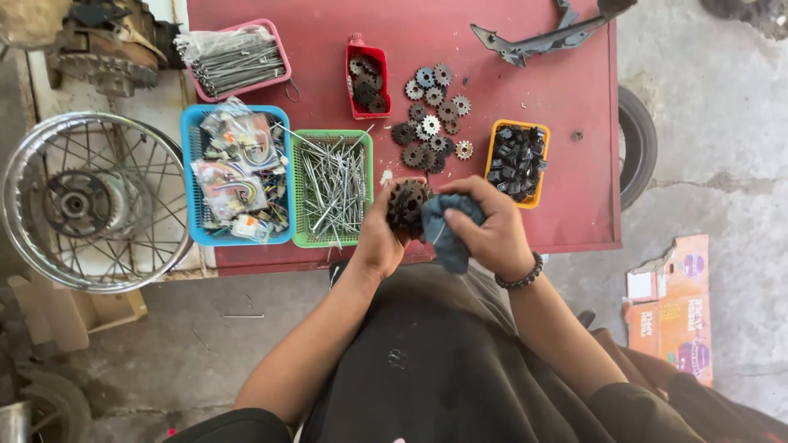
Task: The person cleans small metal gears one by one using a dark cloth. They pick up each gear from a pile on a red table, wipe it thoroughly, and place it into a red plastic container. The workspace includes several baskets of parts and a bicycle wheel.
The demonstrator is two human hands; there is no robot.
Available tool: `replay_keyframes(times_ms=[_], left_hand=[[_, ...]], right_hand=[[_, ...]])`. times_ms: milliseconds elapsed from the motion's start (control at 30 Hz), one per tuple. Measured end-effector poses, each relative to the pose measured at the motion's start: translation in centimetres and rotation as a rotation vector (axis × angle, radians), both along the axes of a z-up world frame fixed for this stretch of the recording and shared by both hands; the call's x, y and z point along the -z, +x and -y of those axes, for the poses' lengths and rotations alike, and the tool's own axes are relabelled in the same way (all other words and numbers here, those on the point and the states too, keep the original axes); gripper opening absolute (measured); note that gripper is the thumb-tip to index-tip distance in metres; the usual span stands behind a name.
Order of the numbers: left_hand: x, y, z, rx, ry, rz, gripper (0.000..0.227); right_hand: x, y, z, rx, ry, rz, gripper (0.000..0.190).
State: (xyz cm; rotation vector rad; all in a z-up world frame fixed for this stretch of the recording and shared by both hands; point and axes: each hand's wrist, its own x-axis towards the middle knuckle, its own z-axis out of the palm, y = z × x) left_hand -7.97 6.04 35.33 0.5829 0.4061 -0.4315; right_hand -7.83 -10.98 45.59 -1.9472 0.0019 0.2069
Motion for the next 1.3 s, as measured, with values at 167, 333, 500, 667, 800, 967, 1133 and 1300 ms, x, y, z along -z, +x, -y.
replay_keyframes(times_ms=[167,333,500,667,800,967,1133,1300], left_hand=[[-1.8,0.2,3.8,-0.026,0.024,0.023,0.048],[-0.6,-0.1,6.9,-0.076,0.032,0.057,0.033],[-0.4,-0.3,6.5,-0.007,0.086,0.054,0.040],[-0.9,0.2,6.1,-0.075,0.076,0.081,0.032],[0.9,0.8,3.5,-0.098,0.111,0.055,0.034],[-0.8,1.0,-0.4,-0.036,0.291,0.097,0.028],[-0.3,0.3,-4.6,0.030,0.401,0.116,0.031],[0.1,0.4,-7.5,-0.035,0.262,0.222,0.028]], right_hand=[[1.2,1.3,3.0,0.144,0.067,0.162,0.040],[1.2,2.0,4.4,-0.132,-0.059,0.334,0.050],[0.6,2.4,6.0,-0.327,-0.252,0.396,0.045],[0.6,2.1,4.0,-0.203,-0.229,0.408,0.043],[0.3,1.0,1.4,-0.393,-0.065,0.363,0.042],[1.6,0.6,-2.9,-0.128,-0.197,0.442,0.030],[2.1,-0.1,-6.2,-0.193,-0.174,0.393,0.038],[2.0,-1.6,-9.5,-0.236,-0.120,0.410,0.042]])
